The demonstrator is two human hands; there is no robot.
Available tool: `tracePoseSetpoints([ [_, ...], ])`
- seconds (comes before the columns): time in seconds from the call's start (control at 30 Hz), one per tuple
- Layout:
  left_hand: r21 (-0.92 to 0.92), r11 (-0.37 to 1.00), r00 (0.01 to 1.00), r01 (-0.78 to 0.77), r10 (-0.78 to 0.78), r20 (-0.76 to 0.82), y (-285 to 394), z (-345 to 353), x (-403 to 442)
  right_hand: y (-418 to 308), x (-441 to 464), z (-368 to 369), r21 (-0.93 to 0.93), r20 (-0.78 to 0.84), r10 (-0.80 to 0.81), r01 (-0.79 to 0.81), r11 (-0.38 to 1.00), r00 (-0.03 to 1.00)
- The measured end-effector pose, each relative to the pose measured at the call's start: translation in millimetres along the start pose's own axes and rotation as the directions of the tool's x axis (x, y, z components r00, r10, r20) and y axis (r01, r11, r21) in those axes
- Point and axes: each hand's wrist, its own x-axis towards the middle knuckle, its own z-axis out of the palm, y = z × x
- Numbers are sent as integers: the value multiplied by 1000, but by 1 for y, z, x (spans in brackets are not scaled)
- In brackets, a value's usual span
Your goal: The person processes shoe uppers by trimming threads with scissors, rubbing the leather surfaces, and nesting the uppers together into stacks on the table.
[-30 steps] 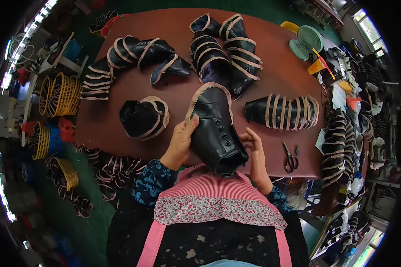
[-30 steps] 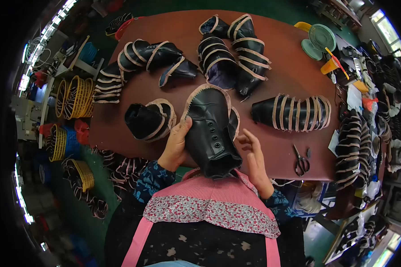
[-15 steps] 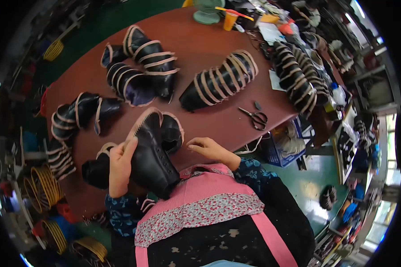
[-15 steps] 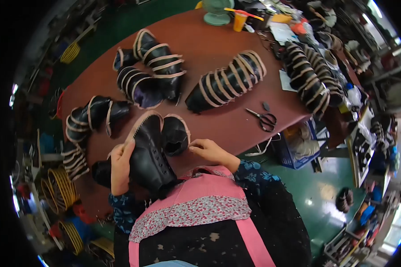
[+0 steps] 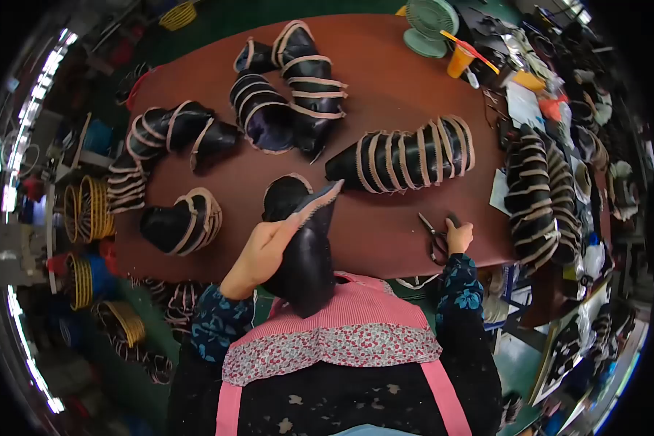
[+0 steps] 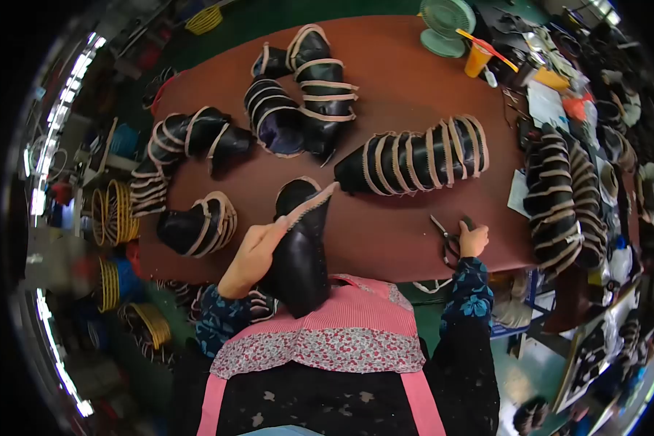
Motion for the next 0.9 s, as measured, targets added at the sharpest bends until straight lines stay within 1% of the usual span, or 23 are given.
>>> tracePoseSetpoints([
  [0.03,55,998,1000,-16,17,-12,-4,6,6,-3,5,-2,179,155,32,-60,982,987],
  [0.07,114,993,999,-37,38,-13,-5,12,10,-17,4,-5,193,172,7,-41,980,985],
  [0.13,109,992,997,-64,69,-45,-2,27,14,-55,-5,-29,370,326,-297,168,914,897],
  [0.17,89,992,995,-87,92,-50,-3,33,18,-98,-24,-66,538,348,-415,183,823,841],
  [0.2,66,993,993,-101,105,-51,-7,39,19,-148,-57,-112,683,357,-521,164,712,775],
  [0.23,53,995,995,-83,86,-57,-14,44,20,-182,-88,-152,775,390,-609,110,622,691],
  [0.27,135,989,996,-60,68,-58,-22,47,26,-213,-115,-187,852,396,-688,38,523,608],
  [0.3,220,974,996,-51,65,-57,-25,51,31,-235,-138,-223,898,274,-813,167,408,514],
  [0.33,213,975,996,-58,70,-52,-24,59,32,-248,-155,-244,920,145,-908,283,269,392],
  [0.4,-27,996,996,-84,83,-43,-19,74,30,-261,-169,-232,872,-11,-951,468,142,309],
  [0.43,-18,996,995,-86,84,-61,-23,72,28,-250,-169,-225,873,-8,-953,466,141,304],
  [0.5,1,980,979,-200,199,-44,-19,79,19,-237,-161,-210,882,175,-960,398,251,218],
  [0.53,5,978,972,-210,209,-111,-20,82,18,-233,-162,-208,924,204,-939,261,278,276],
  [0.6,-274,961,998,47,-54,-19,-34,70,12,-224,-144,-204,844,393,-861,245,477,321],
  [0.63,-215,977,995,13,-33,-91,-31,78,11,-229,-139,-222,850,426,-849,183,494,312],
  [0.67,-219,976,995,-11,-11,-99,-30,73,21,-243,-137,-242,902,275,-911,246,355,307],
  [0.7,-148,989,998,-19,10,-67,-34,69,24,-249,-150,-256,930,142,-946,288,228,293],
  [0.73,-84,996,1000,-2,0,-18,-40,72,18,-258,-157,-252,907,-24,-981,418,59,190],
  [0.77,-56,998,998,0,-4,-65,-41,73,19,-250,-161,-244,908,-13,-980,413,72,199],
  [0.8,-45,999,998,-17,14,-64,-40,73,22,-249,-160,-228,928,86,-974,338,155,210],
  [0.83,-131,991,995,-9,-4,-98,-42,77,20,-253,-157,-222,934,191,-961,263,241,202],
  [0.87,-220,976,990,11,-41,-131,-43,79,18,-253,-156,-220,936,229,-953,225,272,197],
  [0.9,-288,956,988,52,-91,-124,-43,80,16,-249,-153,-220,915,335,-920,163,369,202],
])
